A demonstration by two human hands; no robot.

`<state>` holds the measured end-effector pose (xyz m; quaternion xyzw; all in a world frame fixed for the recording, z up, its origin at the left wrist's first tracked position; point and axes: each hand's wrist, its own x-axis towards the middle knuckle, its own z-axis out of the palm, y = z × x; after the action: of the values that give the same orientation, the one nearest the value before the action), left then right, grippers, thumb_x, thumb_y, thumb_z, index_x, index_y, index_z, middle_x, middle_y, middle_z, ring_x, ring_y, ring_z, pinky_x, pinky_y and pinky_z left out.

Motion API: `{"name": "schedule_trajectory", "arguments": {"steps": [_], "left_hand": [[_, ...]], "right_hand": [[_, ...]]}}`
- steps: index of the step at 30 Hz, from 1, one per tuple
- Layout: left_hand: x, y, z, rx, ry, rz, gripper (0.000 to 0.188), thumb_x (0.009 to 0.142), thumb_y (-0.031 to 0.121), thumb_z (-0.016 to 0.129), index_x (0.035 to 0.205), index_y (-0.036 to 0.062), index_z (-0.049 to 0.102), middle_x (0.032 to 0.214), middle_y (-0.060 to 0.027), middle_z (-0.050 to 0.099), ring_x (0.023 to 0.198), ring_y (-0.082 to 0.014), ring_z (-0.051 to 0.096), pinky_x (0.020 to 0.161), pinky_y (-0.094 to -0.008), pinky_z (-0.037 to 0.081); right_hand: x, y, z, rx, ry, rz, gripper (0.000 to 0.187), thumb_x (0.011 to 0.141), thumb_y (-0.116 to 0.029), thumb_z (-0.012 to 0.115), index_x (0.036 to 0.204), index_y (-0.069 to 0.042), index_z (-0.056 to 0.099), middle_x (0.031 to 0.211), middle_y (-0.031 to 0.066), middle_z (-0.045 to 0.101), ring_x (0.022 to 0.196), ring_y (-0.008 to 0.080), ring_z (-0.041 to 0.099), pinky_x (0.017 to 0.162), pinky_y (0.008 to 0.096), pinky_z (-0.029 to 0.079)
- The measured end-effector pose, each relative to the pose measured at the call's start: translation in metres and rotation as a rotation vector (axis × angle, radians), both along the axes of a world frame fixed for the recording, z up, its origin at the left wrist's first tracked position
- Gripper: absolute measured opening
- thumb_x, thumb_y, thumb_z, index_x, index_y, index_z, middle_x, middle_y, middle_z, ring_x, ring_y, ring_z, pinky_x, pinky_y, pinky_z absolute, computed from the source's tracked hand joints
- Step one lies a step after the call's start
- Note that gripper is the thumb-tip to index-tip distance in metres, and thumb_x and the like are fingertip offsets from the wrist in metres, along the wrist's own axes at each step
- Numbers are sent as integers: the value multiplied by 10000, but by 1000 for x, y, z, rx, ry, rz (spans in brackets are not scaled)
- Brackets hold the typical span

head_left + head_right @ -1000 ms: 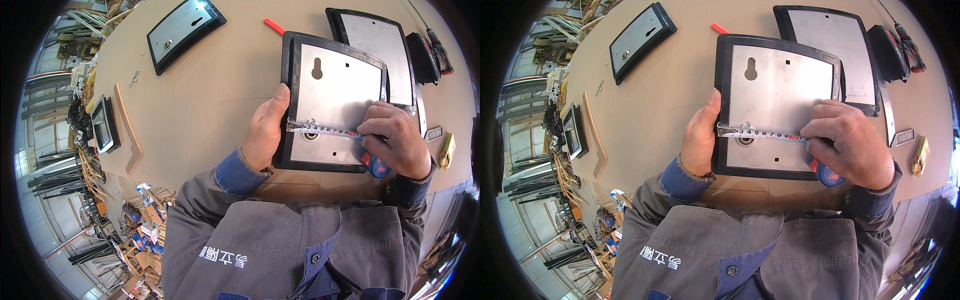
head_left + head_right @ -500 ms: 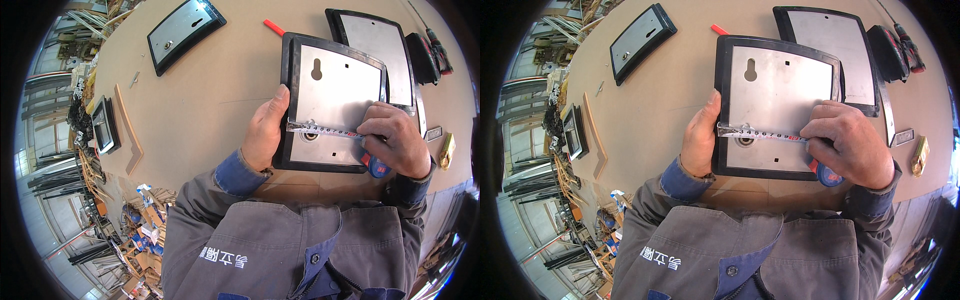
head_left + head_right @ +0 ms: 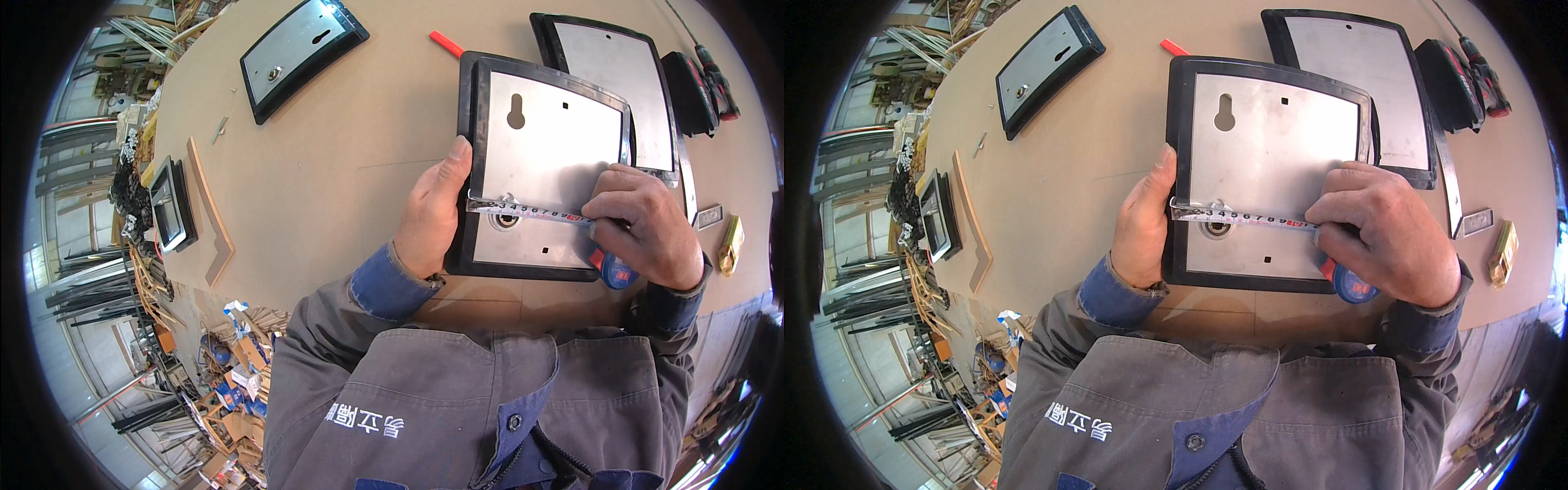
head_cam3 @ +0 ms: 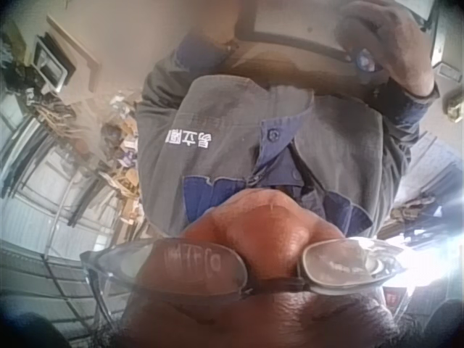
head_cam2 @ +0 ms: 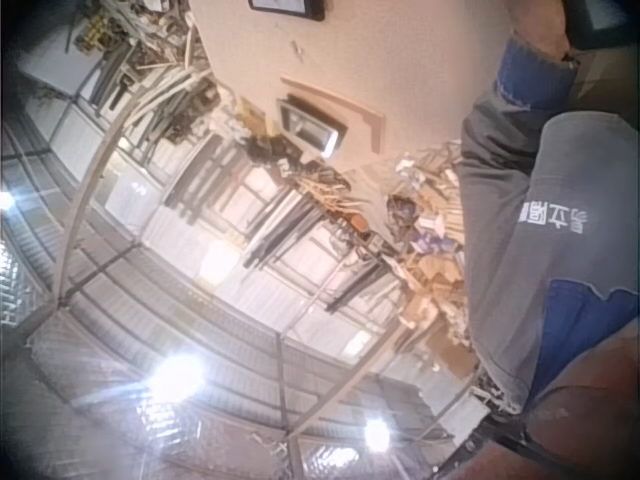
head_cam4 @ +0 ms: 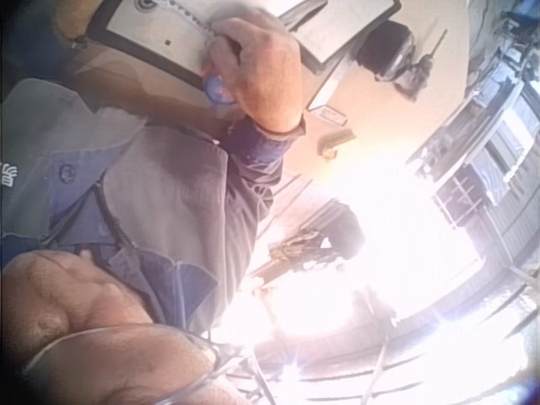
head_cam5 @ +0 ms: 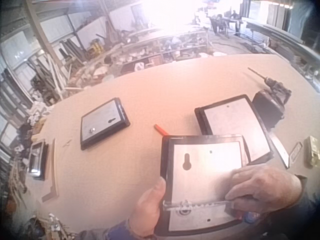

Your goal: The person measures several metal lock plates with a tape measure and marks a wooden board with a pencil and square ruler. The person handles the lock plates one at a time, measures their dimensions, and then uses a square ruler to draw straight lines on the board.

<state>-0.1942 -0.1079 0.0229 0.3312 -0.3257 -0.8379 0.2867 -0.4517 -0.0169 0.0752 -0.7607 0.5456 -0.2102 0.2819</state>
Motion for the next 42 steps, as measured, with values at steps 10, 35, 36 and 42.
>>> {"name": "schedule_trajectory", "arguments": {"steps": [10,35,36,42], "left_hand": [[-1,0,2,5,6,-2,604,1155,483,430,1341,-56,631,1184,-138,749,985,-162,756,868,-286,618],[0,0,-2,7,2,4,614,1151,491,441,1332,-62,636,1185,-143,745,987,-151,750,866,-275,613],[1,0,-2,4,-3,1,615,1151,492,441,1331,-62,636,1185,-142,745,987,-152,750,867,-275,613],[0,0,-2,-7,-9,11,617,1150,496,441,1333,-61,635,1183,-141,746,984,-155,749,878,-277,610]], "right_hand": [[0,0,1,14,-7,-10,124,817,-28,676,886,39,754,832,135,635,829,298,628,760,409,534],[0,0,0,13,-8,-8,132,811,-23,686,895,41,764,836,131,636,835,291,624,747,403,533],[0,0,0,11,-10,-8,131,810,-22,686,894,41,764,835,131,636,834,291,624,746,403,533],[0,0,1,14,-6,-3,129,808,-22,691,895,39,763,833,130,632,833,289,622,745,403,531]]}}
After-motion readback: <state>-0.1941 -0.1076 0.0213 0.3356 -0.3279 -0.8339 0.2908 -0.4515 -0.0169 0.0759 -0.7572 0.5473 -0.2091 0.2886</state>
